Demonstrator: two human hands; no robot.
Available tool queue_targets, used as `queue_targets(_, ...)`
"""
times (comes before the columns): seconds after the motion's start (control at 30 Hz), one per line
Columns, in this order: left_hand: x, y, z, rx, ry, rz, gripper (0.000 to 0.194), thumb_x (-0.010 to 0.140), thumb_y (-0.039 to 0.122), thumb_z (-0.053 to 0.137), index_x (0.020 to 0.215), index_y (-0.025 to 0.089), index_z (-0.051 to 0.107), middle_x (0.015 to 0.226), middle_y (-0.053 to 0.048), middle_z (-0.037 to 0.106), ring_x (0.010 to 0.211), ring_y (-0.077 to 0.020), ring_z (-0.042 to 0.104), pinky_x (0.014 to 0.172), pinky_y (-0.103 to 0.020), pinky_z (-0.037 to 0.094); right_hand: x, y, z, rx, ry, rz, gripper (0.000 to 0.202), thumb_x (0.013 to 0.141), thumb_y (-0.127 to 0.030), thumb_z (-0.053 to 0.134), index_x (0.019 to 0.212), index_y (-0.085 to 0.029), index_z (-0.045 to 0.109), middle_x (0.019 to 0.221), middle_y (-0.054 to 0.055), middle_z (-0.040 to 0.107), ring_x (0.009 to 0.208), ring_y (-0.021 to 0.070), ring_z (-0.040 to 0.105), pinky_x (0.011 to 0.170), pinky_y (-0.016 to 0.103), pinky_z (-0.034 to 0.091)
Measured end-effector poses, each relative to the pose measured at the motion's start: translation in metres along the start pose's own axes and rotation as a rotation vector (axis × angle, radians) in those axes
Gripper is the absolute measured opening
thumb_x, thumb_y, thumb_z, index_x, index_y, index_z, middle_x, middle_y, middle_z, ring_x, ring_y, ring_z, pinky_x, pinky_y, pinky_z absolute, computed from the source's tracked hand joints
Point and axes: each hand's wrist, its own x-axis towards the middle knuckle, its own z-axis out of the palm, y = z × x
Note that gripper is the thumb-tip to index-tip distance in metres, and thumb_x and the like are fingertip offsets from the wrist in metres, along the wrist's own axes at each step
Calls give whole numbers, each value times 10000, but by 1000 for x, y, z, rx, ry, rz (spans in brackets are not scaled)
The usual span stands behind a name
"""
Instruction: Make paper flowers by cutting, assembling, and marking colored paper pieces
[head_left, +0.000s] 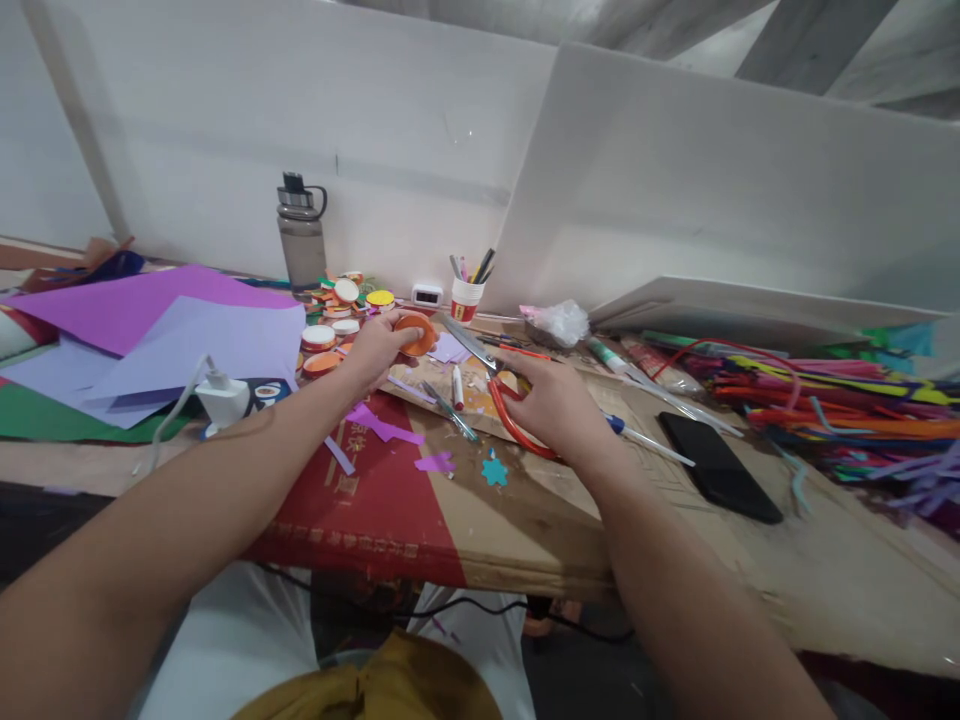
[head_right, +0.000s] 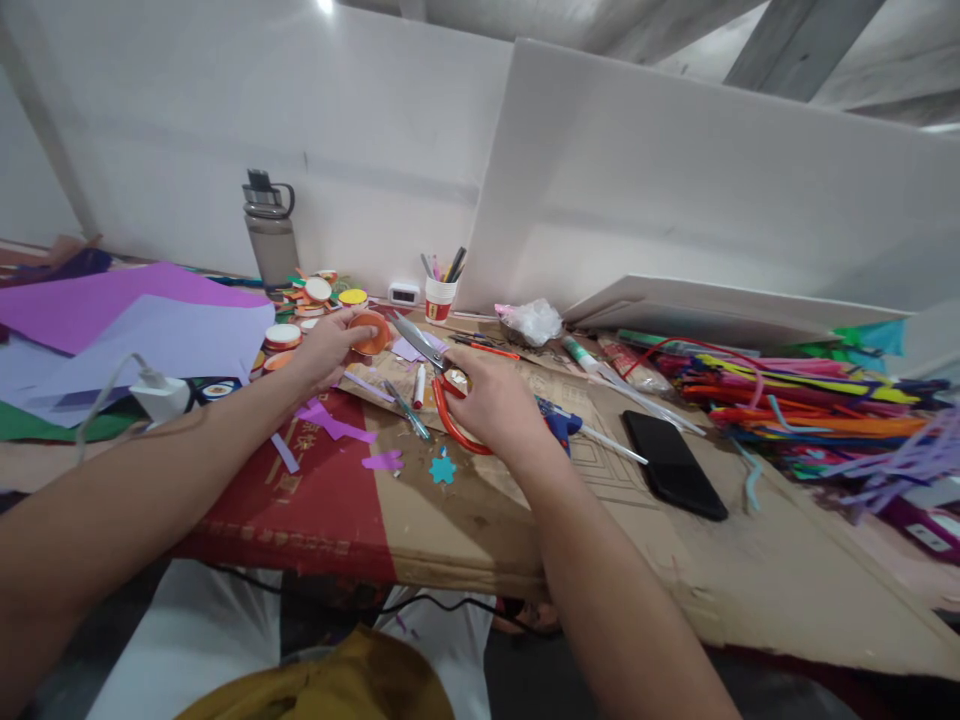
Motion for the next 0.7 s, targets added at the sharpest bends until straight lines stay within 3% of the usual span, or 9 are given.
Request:
queue_targets(0.3,-2,1,1,71,-45,-49,214,638,195,686,842,133,681,738,-65,703,516,-96,570,347,-158,352,1,-4,1,-284,-73,1,367,849,-361,558,1190,-256,642,979,93,721,886,270,655,711,332,453)
queue_targets(0.7,6,-6,-5,108,-31,-40,229,613,203,689,839,171,708,750,-61,720,531,-120,589,368,-187,319,0,-1,2,-205,-75,-7,373,840,-336,570,1197,-256,645,1025,89,721,942,264,647,783,343,460)
